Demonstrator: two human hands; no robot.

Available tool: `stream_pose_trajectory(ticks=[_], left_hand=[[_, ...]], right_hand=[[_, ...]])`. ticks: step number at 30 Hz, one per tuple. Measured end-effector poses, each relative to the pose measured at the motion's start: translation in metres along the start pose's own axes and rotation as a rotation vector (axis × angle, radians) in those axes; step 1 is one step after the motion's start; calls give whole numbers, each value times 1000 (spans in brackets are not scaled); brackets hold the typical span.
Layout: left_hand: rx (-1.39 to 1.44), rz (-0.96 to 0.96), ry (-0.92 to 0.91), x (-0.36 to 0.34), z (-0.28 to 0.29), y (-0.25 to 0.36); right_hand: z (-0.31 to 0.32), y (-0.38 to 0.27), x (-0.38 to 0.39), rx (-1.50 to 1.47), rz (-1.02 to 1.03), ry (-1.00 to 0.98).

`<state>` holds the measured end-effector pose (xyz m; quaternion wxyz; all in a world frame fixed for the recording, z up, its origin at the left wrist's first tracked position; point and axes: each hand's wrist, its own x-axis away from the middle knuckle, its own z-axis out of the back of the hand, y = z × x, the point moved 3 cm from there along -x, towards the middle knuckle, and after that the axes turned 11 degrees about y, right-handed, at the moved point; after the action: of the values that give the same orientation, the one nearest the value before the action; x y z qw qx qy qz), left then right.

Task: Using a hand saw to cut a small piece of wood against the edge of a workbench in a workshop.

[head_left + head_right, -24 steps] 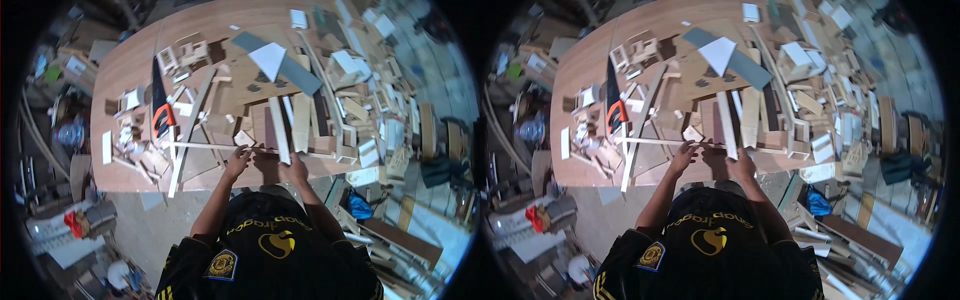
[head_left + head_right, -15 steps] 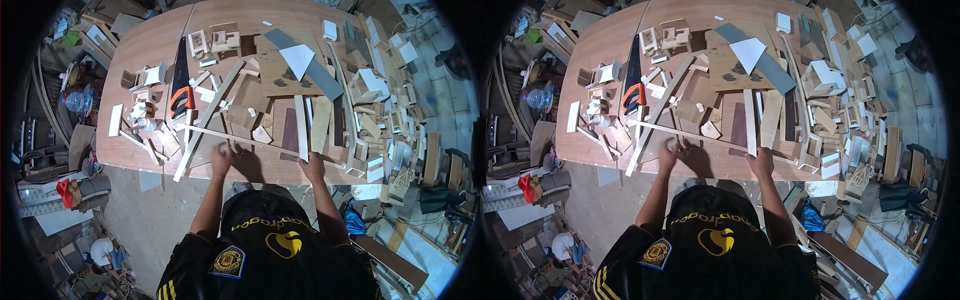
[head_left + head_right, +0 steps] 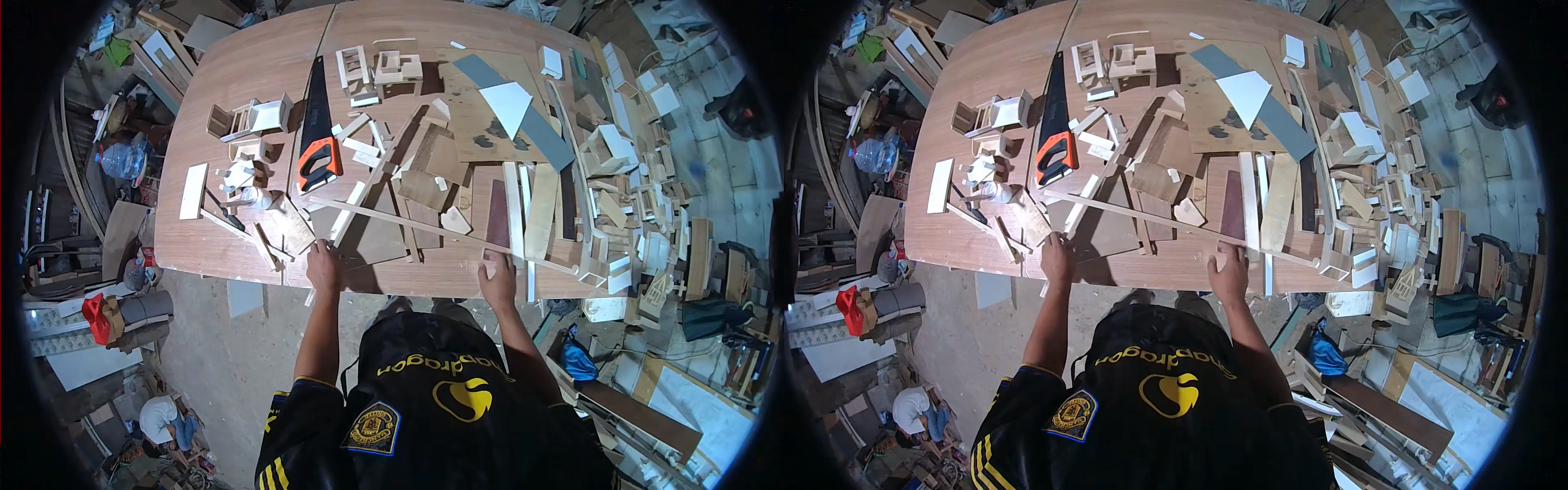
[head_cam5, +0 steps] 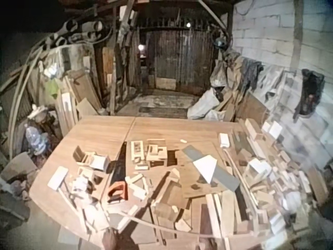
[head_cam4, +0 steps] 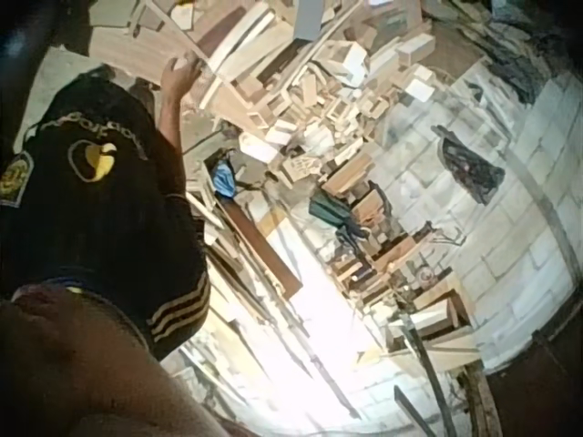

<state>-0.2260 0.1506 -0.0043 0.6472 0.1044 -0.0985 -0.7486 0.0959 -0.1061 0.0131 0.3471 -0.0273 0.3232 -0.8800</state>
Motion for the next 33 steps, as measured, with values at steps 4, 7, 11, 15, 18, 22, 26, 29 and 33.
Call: stream_pose_trajectory(ticks=[4,7,11,15,18,22,26,29,33], left_hand=[[58,-14,118,6,3,-8],[131,-88,19,6,9,-13],[247,-119,-221,-4,20,-29],[628,194,-601,-11,54,-39],[659,229,-672,-11,76,-60],[583,219,-685,6,119,-83],[407,50,-546,40,123,-139],[265,-45,-458,70,141,-159],[334,185,-501,105,186,-166]], right_hand=[[-20,-33,17,-82,-64,-88],[-32,-58,27,-101,-7,-116],[-50,-86,36,-265,-75,-247],[-59,-108,47,-328,-54,-387],[-61,-122,57,-344,-33,-451],[-62,-129,70,-358,-6,-515],[-55,-131,84,-363,53,-548],[-50,-125,97,-345,53,-580],[-45,-108,116,-426,50,-545]])
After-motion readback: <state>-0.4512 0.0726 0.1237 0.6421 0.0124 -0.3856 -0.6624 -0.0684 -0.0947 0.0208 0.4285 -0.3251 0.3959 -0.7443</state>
